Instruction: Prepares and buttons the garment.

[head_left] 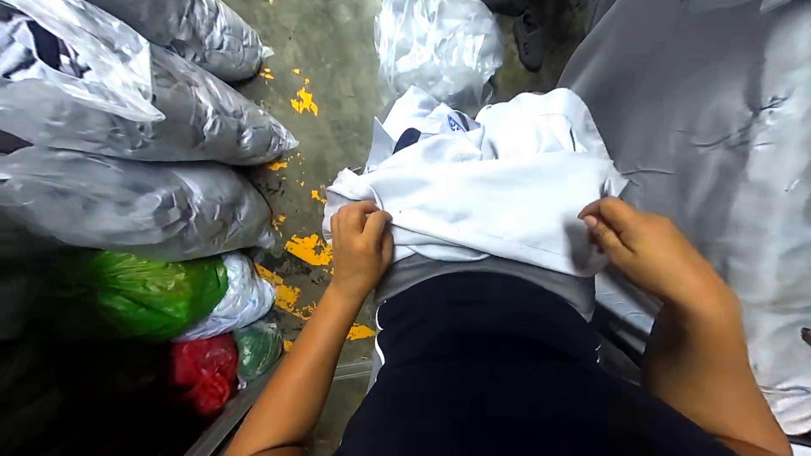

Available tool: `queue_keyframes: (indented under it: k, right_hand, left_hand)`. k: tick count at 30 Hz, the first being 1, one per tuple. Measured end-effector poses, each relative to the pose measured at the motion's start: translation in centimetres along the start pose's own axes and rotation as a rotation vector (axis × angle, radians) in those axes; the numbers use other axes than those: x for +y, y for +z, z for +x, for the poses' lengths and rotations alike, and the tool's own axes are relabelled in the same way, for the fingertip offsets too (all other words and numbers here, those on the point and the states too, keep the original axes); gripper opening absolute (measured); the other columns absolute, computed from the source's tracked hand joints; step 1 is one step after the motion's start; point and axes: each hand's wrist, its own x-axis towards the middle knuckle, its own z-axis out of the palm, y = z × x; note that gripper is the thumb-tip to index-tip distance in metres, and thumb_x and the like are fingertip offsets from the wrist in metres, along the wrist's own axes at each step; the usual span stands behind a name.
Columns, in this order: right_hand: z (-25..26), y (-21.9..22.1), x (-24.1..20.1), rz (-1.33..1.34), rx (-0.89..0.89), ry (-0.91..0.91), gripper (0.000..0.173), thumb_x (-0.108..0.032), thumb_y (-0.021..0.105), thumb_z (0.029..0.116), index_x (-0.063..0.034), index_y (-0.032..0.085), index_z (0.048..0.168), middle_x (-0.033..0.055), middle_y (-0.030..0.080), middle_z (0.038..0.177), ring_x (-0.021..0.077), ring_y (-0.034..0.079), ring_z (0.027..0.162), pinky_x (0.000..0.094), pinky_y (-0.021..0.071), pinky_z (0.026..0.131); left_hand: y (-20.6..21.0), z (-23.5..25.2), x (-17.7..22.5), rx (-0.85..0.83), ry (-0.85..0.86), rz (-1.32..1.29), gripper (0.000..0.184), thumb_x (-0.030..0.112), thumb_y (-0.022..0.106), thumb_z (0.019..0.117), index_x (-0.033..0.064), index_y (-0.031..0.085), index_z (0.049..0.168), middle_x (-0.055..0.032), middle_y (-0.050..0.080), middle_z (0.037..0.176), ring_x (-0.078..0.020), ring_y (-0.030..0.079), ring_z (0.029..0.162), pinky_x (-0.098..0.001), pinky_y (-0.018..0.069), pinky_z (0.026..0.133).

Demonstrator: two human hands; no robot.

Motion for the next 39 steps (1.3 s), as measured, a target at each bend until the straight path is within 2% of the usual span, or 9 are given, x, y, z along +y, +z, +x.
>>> queue_keyframes:
  k: [2,5,8,13,19,24,31,34,39]
  right_hand:
    - [0.8,-0.6,-0.9,0.066,0.057,-0.068,0.028,-0.011,0.042,0.1061,0.0026,0.062,0.122,0.0159,0.069,0.09,0.0318,0.069,0.076,0.0564,0.056,0.07]
    - [2.0,0.0,-2.2,0.152,0.101,-0.171,0.029,-0.013,0.041,0.1059,0.0028,0.055,0.126,0.0119,0.07,0.094,0.0233,0.069,0.078,0.0463,0.0581,0.071]
    - [3.4,1.8,-3.5,0.158,0.047,-0.249,0.022,-0.013,0.044,0.1055,0.0009,0.056,0.117,0.0097,0.071,0.09,0.0234,0.07,0.077,0.0463,0.0587,0.068]
    - [6.1,5.2,-4.5,0.076,0.063,-0.434,0.015,-0.006,0.056,0.0972,-0.0012,0.07,0.098,0.0161,0.066,0.096,0.0327,0.068,0.086,0.0486,0.057,0.069]
    - [6.8,5.7,-4.5,0.214,0.135,-0.425,0.017,-0.007,0.056,0.0976,-0.0018,0.071,0.101,0.0132,0.061,0.095,0.0241,0.063,0.082,0.0367,0.0548,0.068]
    - [6.6,6.1,-3.3,0.323,0.167,-0.385,0.019,-0.008,0.054,0.0977,-0.0022,0.071,0.103,0.0084,0.062,0.092,0.0136,0.06,0.08,0.0252,0.0515,0.07]
    - [6.6,6.3,-3.6,0.382,0.202,-0.44,0.02,-0.01,0.055,0.097,-0.0036,0.073,0.1,0.0085,0.06,0.096,0.0112,0.059,0.084,0.0203,0.05,0.072]
    - [6.8,6.3,-3.9,0.377,0.214,-0.465,0.02,-0.01,0.055,0.0966,-0.0039,0.074,0.099,0.0089,0.06,0.095,0.0135,0.06,0.086,0.022,0.0504,0.073]
    - [7.0,6.3,-3.9,0.274,0.153,-0.506,0.021,-0.009,0.054,0.0971,-0.0044,0.075,0.099,0.0104,0.061,0.089,0.0228,0.062,0.083,0.0345,0.0527,0.071]
  left_hand:
    - [-0.8,-0.4,2.4,0.021,-0.129,-0.156,0.02,0.008,0.061,0.0886,-0.0053,0.07,0.101,-0.0247,0.064,0.107,-0.0378,0.061,0.104,-0.0481,0.0492,0.092]
    - [-2.1,-0.3,6.8,-0.175,-0.597,-0.805,0.03,0.006,0.061,0.0926,-0.0039,0.056,0.12,-0.0044,0.063,0.109,-0.0049,0.064,0.096,-0.0228,0.0545,0.085]
    - [-1.8,1.0,8.9,-0.356,-0.971,-1.305,0.041,0.0,0.057,0.0971,0.0029,0.046,0.137,-0.0062,0.068,0.113,-0.0128,0.07,0.096,-0.0305,0.0585,0.088]
    - [-0.1,2.2,10.0,-0.404,-0.94,-1.377,0.038,0.001,0.05,0.1027,-0.0025,0.046,0.141,-0.0067,0.072,0.1,-0.0143,0.072,0.089,-0.0303,0.06,0.085]
    - [0.4,2.4,10.6,-0.385,-0.742,-1.018,0.035,0.01,0.057,0.1022,-0.0059,0.055,0.134,-0.0048,0.071,0.101,-0.0069,0.071,0.086,-0.0255,0.0599,0.083]
    - [0.8,2.5,10.4,-0.358,-0.922,-1.122,0.034,0.007,0.055,0.1033,-0.0042,0.054,0.135,-0.0045,0.072,0.094,-0.0097,0.072,0.084,-0.027,0.0601,0.082]
    - [2.4,2.0,10.8,-0.012,-1.011,-1.317,0.018,-0.01,0.065,0.0917,0.004,0.065,0.103,-0.0008,0.073,0.082,-0.0123,0.073,0.073,-0.0307,0.063,0.075]
    - [2.6,2.0,10.9,0.01,-1.023,-1.359,0.02,-0.013,0.064,0.09,0.0035,0.067,0.101,-0.0007,0.072,0.08,-0.0114,0.071,0.069,-0.0286,0.0625,0.071]
    - [2.3,1.9,11.0,-0.063,-0.97,-1.32,0.028,-0.013,0.065,0.0892,-0.0009,0.067,0.114,-0.0004,0.073,0.079,-0.0092,0.07,0.067,-0.0264,0.0619,0.07]
